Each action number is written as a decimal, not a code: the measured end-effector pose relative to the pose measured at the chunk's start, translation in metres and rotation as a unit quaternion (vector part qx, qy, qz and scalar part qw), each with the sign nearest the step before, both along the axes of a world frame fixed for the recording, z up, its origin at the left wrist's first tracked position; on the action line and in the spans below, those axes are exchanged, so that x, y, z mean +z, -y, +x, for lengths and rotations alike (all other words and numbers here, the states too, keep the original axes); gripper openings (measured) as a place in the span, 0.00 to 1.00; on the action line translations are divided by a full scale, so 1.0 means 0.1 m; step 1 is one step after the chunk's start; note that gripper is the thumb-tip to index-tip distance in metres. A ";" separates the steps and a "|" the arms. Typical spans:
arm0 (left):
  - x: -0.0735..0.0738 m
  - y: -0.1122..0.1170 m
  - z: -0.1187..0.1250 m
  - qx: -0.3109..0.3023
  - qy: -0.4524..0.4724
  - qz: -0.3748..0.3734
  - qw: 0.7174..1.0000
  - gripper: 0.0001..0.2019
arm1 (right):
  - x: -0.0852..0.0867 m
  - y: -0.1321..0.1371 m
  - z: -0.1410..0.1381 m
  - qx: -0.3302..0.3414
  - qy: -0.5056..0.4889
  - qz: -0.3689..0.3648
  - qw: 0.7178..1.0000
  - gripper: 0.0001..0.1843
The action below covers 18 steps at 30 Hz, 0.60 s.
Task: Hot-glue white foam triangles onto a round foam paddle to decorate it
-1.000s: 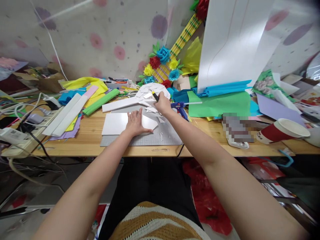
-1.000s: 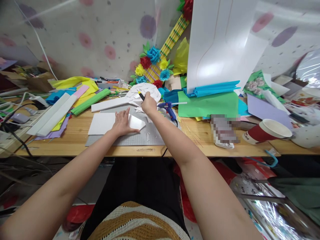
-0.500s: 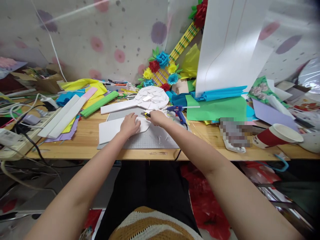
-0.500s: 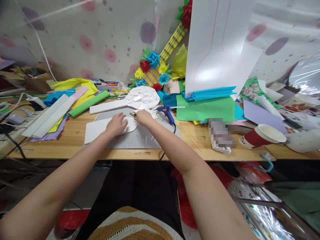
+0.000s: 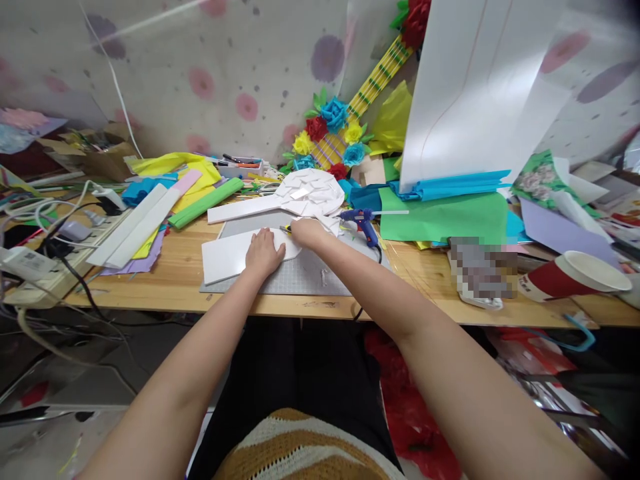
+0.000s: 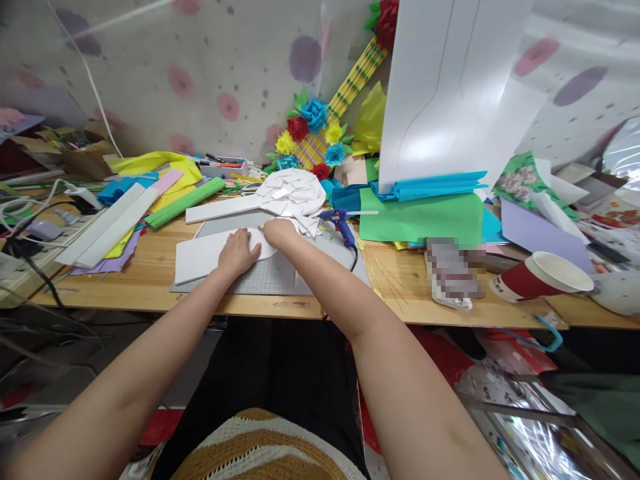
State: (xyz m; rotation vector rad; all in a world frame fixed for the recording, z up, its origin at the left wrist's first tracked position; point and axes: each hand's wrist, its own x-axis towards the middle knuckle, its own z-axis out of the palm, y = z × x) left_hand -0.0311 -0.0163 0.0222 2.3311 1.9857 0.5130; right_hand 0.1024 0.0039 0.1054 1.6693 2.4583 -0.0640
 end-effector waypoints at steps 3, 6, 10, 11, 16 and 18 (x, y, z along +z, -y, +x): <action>0.05 0.01 0.03 0.018 -0.005 -0.021 1.000 0.26 | 0.00 0.01 0.08 0.011 0.008 -0.004 1.000 0.20; 0.09 0.02 0.05 0.025 -0.001 -0.029 0.999 0.26 | -0.02 0.09 0.20 -0.002 0.003 -0.011 1.000 0.20; 0.09 0.01 0.05 0.030 0.006 -0.023 0.999 0.25 | -0.06 0.23 0.38 -0.020 -0.008 -0.026 0.999 0.20; 0.08 0.01 0.05 0.030 0.006 -0.022 0.999 0.25 | -0.07 0.27 0.42 -0.024 -0.011 -0.029 0.999 0.20; 0.07 0.00 0.04 0.031 0.009 -0.027 0.999 0.25 | -0.11 0.37 0.57 -0.035 -0.009 -0.039 0.999 0.18; 0.08 0.00 0.04 0.034 0.007 -0.030 0.999 0.25 | -0.08 0.41 0.59 -0.036 -0.002 -0.047 0.998 0.18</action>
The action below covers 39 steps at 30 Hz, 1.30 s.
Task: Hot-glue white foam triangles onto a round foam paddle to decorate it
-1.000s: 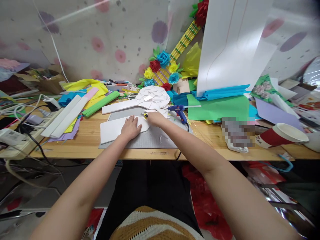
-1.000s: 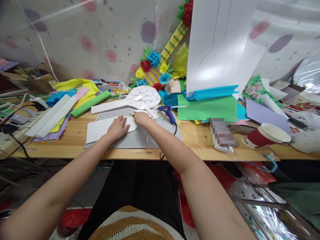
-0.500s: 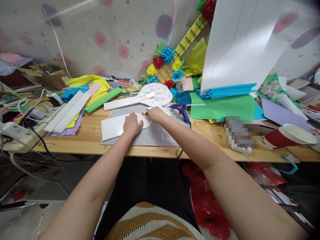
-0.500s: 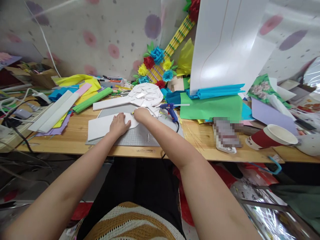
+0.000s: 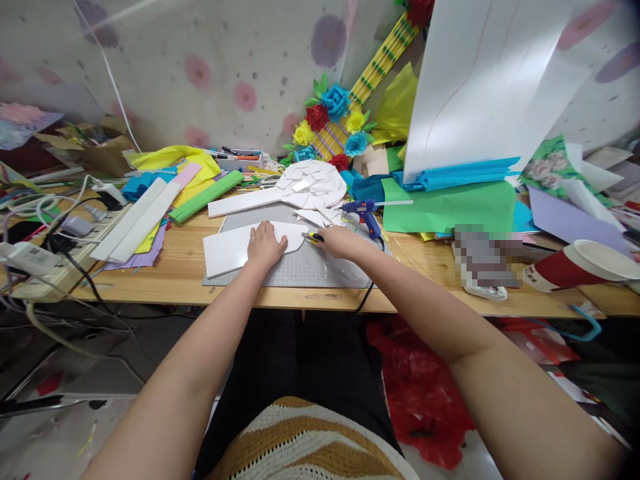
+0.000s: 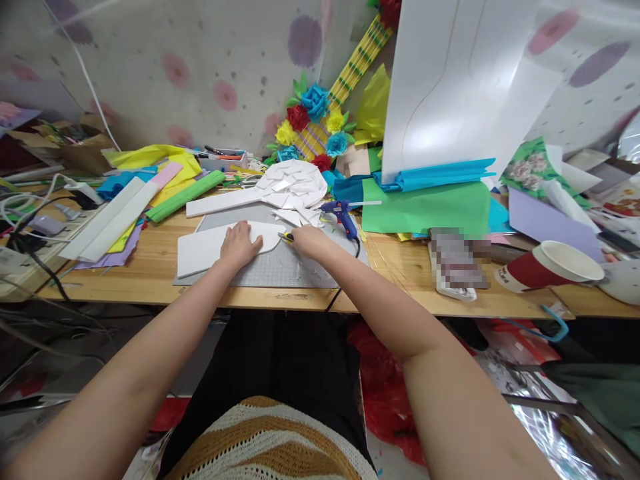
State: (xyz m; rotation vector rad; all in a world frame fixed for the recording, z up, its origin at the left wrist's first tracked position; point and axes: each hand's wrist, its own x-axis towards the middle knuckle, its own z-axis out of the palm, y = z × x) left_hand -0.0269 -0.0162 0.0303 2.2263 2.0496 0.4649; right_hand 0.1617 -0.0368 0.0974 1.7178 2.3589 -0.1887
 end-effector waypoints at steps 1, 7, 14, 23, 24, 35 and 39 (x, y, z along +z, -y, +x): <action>0.00 0.00 0.00 0.002 -0.002 -0.002 1.000 0.25 | 0.03 0.02 0.01 -0.002 0.004 -0.004 1.000 0.17; -0.01 -0.01 0.01 -0.003 -0.010 0.004 1.000 0.25 | 0.21 0.13 0.11 -0.032 -0.005 -0.059 0.998 0.16; 0.10 -0.13 -0.10 0.007 0.015 0.012 1.000 0.24 | 0.01 -0.01 0.16 -0.122 -0.166 -0.030 0.978 0.25; 0.05 -0.20 -0.20 0.015 0.003 0.051 0.999 0.23 | -0.10 -0.24 -0.10 -0.222 -0.320 -0.063 0.919 0.26; 0.06 -0.19 -0.19 0.017 0.011 0.064 0.998 0.23 | -0.11 -0.27 -0.12 -0.226 -0.336 -0.062 0.912 0.27; 0.12 -0.17 -0.18 -0.043 0.060 0.171 0.983 0.23 | -0.17 -0.44 -0.12 -0.217 -0.359 -0.001 0.907 0.24; 0.09 -0.20 -0.16 -0.040 0.048 0.157 0.986 0.24 | -0.18 -0.43 -0.14 -0.183 -0.274 0.101 0.939 0.23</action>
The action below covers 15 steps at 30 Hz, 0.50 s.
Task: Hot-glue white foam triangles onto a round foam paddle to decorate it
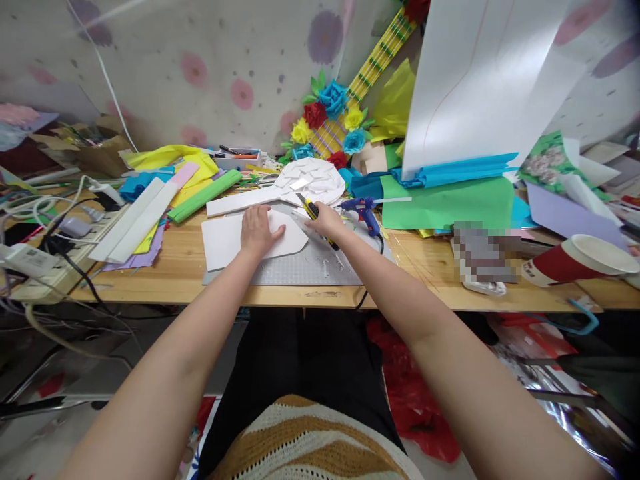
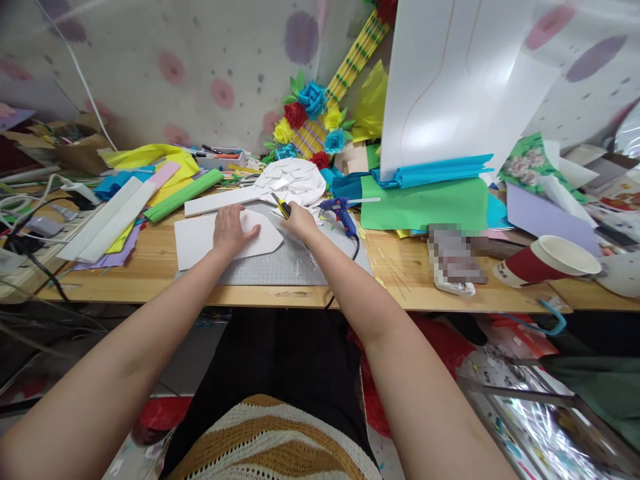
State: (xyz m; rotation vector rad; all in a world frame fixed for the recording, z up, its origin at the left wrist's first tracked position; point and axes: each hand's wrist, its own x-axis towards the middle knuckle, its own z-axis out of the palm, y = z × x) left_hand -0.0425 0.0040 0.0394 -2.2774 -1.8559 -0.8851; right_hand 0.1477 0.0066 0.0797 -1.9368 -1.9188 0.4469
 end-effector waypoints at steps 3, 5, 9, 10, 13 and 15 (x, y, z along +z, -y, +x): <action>-0.02 -0.02 0.00 0.008 -0.005 -0.014 1.000 0.25 | 0.00 -0.01 -0.02 0.001 0.051 0.029 0.998 0.20; -0.01 -0.04 0.01 0.011 -0.006 -0.020 1.000 0.25 | 0.02 -0.04 0.01 -0.001 0.071 0.033 0.997 0.18; 0.01 -0.05 0.07 0.049 0.003 -0.030 0.998 0.25 | 0.12 -0.14 0.12 -0.052 0.095 0.033 0.994 0.21; 0.01 -0.05 0.10 0.064 0.008 -0.033 0.997 0.24 | 0.15 -0.15 0.14 -0.061 0.098 0.029 0.993 0.22; -0.01 -0.07 0.16 0.107 0.022 -0.047 0.993 0.23 | 0.24 -0.11 0.14 -0.054 0.093 0.006 0.994 0.24; -0.02 -0.08 0.18 0.132 0.031 -0.056 0.989 0.21 | 0.28 -0.03 0.08 -0.031 0.075 -0.034 0.996 0.23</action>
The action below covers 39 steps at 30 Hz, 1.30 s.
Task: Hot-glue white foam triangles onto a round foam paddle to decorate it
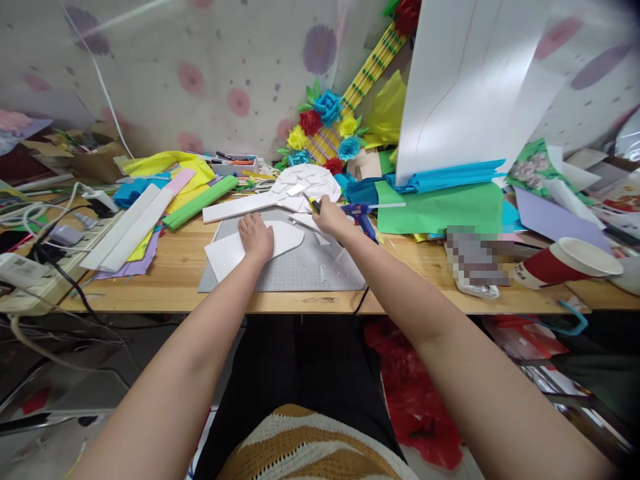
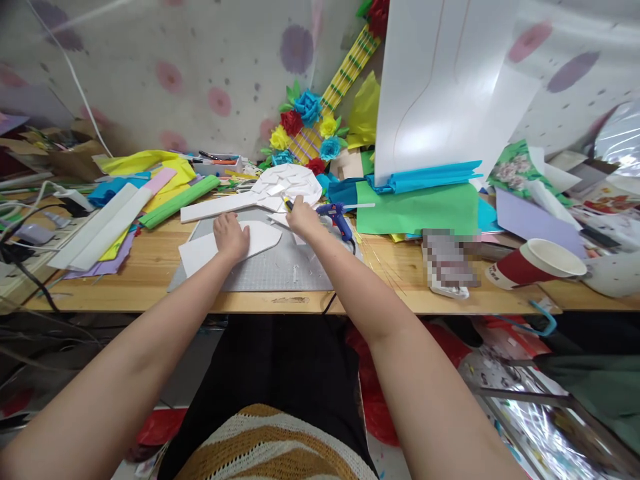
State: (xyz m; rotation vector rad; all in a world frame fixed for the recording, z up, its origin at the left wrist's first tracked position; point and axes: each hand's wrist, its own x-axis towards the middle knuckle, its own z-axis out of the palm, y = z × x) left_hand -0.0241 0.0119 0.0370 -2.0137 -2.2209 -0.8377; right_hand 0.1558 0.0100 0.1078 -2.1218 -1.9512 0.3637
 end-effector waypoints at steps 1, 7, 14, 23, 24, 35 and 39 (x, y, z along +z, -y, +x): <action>0.00 0.00 0.00 0.007 0.004 -0.003 1.000 0.20 | 0.01 0.04 -0.04 0.009 -0.013 -0.037 0.999 0.22; 0.04 0.06 -0.17 -0.188 -0.066 -0.024 0.980 0.18 | -0.06 0.16 -0.29 0.095 0.012 -0.110 0.989 0.20; -0.06 0.17 -0.24 -0.193 -0.115 -0.123 0.967 0.23 | -0.10 0.07 -0.54 0.175 0.106 -0.044 0.978 0.20; -0.07 0.23 -0.14 -0.141 -0.096 -0.113 0.979 0.24 | 0.01 0.02 -0.68 0.210 0.160 -0.086 0.960 0.20; -0.07 0.23 -0.13 -0.140 -0.095 -0.115 0.979 0.24 | 0.01 0.04 -0.66 0.214 0.164 -0.088 0.959 0.21; -0.08 0.21 -0.08 -0.113 -0.096 -0.118 0.982 0.24 | -0.20 0.34 -0.25 0.206 0.136 -0.094 0.965 0.26; -0.09 0.21 -0.09 -0.116 -0.096 -0.110 0.982 0.24 | -0.17 0.53 -0.14 0.219 0.150 -0.100 0.959 0.28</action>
